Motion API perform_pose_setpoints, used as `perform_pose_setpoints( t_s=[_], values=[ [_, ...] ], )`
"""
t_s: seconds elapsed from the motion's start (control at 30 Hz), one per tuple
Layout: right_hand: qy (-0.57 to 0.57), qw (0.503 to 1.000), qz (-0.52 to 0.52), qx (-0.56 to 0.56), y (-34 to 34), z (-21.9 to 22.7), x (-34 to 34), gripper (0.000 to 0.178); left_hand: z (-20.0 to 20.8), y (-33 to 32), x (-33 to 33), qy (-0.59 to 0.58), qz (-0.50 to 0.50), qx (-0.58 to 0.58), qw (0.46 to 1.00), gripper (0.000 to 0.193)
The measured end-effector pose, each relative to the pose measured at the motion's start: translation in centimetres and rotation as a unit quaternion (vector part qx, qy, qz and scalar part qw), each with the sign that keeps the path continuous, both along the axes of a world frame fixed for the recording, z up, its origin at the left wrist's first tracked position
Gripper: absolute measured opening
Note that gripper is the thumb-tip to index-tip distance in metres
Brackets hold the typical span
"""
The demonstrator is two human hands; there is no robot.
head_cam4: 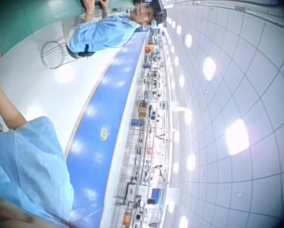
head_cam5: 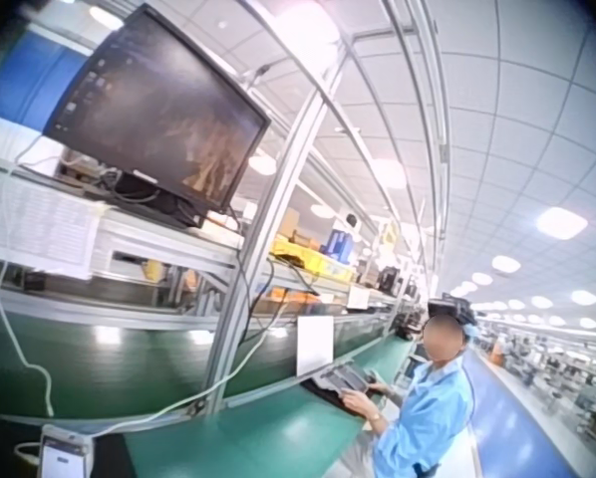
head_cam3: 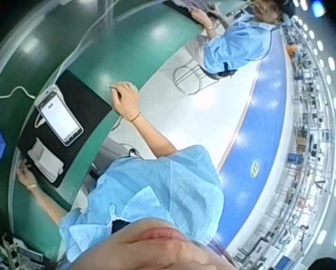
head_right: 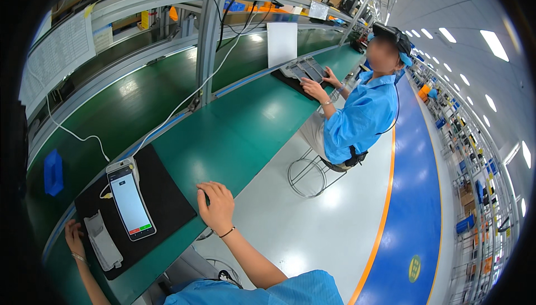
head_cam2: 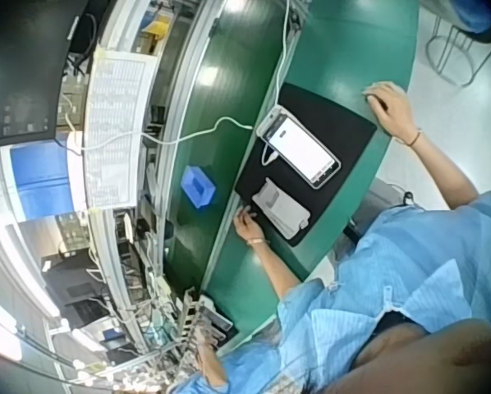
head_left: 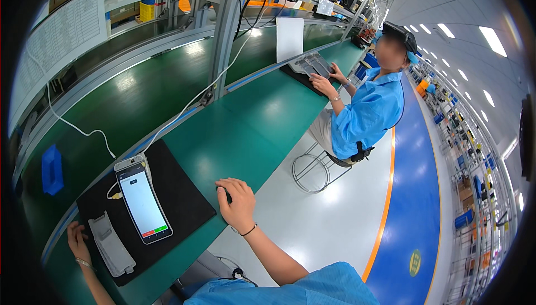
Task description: The person places handheld electronic devices onto a shelf, carries a stool to another workstation, and tests handheld devices by plugging in a cable and tapping their touchscreens.
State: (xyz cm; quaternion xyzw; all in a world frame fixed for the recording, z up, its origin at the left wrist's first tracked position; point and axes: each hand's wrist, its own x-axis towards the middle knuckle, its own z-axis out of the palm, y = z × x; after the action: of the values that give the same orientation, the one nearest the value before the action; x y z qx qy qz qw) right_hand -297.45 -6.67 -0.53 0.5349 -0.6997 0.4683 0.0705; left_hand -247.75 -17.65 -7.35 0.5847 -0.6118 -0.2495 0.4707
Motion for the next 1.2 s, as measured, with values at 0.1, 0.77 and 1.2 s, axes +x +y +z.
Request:
perform_pose_setpoints(
  t_s=[0.1, 0.77, 1.2],
  values=[
    [-0.002, 1.000, -0.003, -0.002, 0.0, 0.1, 0.0, 0.011, -0.1, 0.0, 0.0, 0.001, 0.001, -0.004, 1.000, 0.022],
    [-0.002, 1.000, 0.008, -0.007, -0.2, 0.4, -0.1, 0.009, 0.1, 1.0, 0.4, 0.008, 0.011, 0.022, 1.000, 0.021],
    [0.001, 0.998, 0.055, -0.004, -0.1, 1.2, 0.6, 0.019, 6.7, 2.5, -8.4, 0.018, 0.077, 0.070, 0.994, 0.022]
  ],
)
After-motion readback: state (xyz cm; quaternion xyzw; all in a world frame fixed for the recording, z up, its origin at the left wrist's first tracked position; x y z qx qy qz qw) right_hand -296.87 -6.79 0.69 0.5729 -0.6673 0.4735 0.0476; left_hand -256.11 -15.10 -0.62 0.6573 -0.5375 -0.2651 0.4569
